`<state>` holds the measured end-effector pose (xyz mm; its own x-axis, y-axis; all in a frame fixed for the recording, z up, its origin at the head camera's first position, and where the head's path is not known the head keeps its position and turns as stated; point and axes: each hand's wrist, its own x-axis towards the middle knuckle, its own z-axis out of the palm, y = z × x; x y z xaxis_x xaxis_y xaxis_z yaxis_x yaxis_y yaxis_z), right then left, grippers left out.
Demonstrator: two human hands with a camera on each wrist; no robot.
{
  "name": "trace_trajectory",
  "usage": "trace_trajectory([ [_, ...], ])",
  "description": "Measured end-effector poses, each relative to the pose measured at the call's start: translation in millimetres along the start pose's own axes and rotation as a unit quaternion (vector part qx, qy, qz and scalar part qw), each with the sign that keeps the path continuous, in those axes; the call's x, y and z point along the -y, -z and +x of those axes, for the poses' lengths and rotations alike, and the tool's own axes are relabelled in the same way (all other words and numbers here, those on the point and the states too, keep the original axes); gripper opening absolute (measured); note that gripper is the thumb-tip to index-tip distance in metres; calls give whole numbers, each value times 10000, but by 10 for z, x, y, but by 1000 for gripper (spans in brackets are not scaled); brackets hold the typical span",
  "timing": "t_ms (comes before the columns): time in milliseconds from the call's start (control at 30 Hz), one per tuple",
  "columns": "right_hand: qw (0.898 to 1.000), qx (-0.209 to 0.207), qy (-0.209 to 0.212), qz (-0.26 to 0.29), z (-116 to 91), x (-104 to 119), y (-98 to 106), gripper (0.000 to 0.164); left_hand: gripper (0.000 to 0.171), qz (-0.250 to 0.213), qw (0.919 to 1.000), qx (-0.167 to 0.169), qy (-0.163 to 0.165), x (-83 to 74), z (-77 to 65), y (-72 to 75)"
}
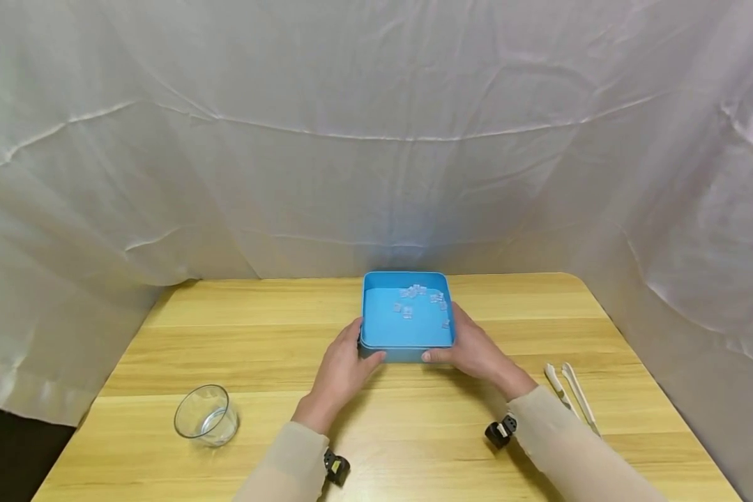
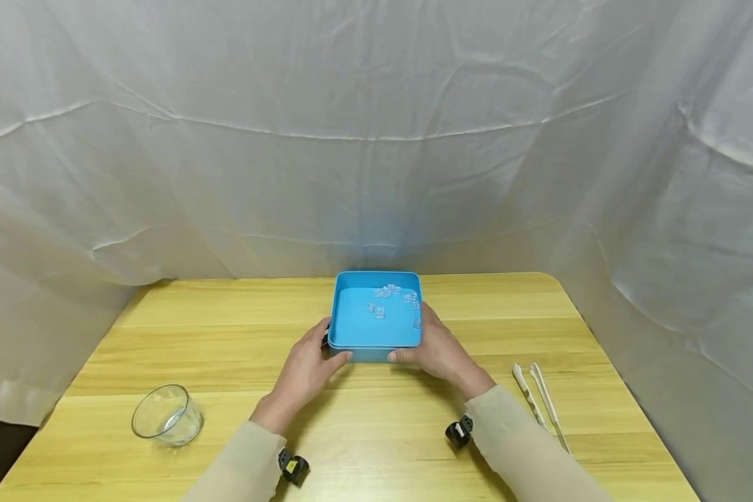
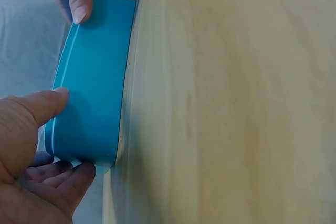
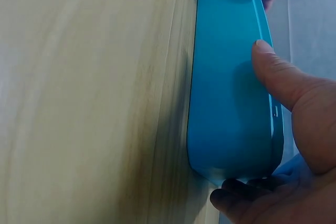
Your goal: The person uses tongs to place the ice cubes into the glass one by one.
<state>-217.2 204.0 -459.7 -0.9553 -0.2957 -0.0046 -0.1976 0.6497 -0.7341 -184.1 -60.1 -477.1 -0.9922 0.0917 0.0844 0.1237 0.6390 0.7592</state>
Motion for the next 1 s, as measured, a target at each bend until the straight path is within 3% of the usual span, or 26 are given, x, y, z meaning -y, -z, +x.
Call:
trace_trajectory([
  [533,9999,-37,-99,-100,53,95,-160,124,80,10,9997,-182,131,107,-115,111],
  [1000,9998,18,-164,-137,102,117,-170,125,78,92,9994,-302,152,100,-103,123],
])
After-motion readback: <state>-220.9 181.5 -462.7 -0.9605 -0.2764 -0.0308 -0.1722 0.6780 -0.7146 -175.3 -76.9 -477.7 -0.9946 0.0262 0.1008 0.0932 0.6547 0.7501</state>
